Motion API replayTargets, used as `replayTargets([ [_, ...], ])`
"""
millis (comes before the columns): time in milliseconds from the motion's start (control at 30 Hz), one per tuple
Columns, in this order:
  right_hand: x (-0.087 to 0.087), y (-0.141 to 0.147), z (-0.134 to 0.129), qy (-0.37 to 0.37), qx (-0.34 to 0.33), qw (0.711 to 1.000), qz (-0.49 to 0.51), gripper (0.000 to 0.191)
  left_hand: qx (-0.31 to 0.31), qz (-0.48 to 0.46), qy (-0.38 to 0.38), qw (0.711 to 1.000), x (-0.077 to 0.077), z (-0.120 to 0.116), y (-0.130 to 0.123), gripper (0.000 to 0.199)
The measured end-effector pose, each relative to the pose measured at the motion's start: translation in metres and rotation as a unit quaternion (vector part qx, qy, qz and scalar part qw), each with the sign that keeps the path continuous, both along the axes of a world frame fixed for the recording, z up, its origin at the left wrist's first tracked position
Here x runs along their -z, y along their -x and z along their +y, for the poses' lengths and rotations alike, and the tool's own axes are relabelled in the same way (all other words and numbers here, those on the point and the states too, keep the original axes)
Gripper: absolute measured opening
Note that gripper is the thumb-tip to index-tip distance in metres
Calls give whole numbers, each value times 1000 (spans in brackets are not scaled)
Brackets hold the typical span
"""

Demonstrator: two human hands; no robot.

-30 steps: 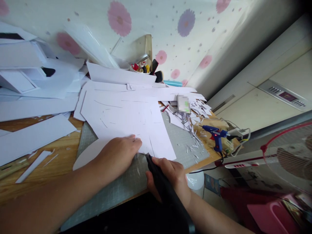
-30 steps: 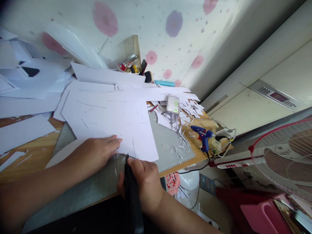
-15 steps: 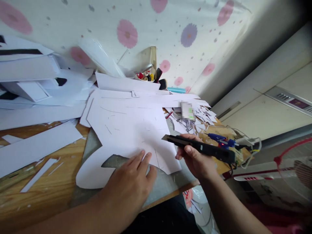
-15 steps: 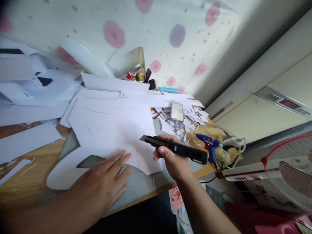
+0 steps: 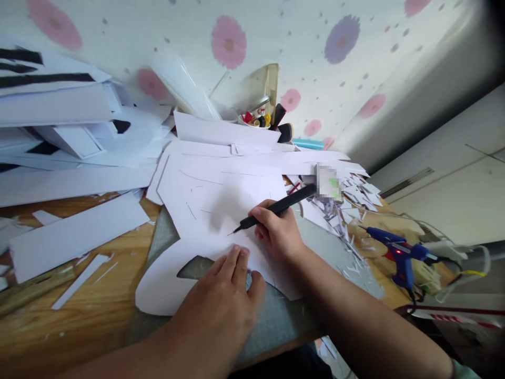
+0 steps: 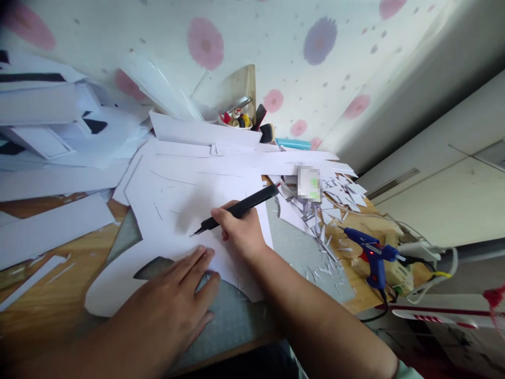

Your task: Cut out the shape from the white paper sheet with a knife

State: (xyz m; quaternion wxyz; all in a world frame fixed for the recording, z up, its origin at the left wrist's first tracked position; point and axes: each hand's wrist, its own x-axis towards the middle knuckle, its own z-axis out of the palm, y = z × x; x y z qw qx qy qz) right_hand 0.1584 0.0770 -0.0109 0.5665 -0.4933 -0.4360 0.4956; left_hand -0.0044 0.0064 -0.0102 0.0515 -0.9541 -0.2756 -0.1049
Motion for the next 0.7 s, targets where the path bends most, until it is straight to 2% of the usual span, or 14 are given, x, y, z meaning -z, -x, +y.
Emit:
replayTargets([
  [100, 10, 0, -3, -16, 4, 999, -31, 26, 0, 11, 17, 1000, -1, 2, 1, 31],
  [200, 13, -1, -4, -9, 3, 999, -47, 28, 7, 17, 17, 1000, -1, 4, 1, 28],
  [400, 12, 0, -3, -5, -5, 998, -66, 30, 4, 6, 16, 1000, -1, 5, -2, 29],
  [700, 6, 1, -4, -2, -8, 996, -90, 28, -12, 70, 34, 997, -4, 6, -4, 27],
])
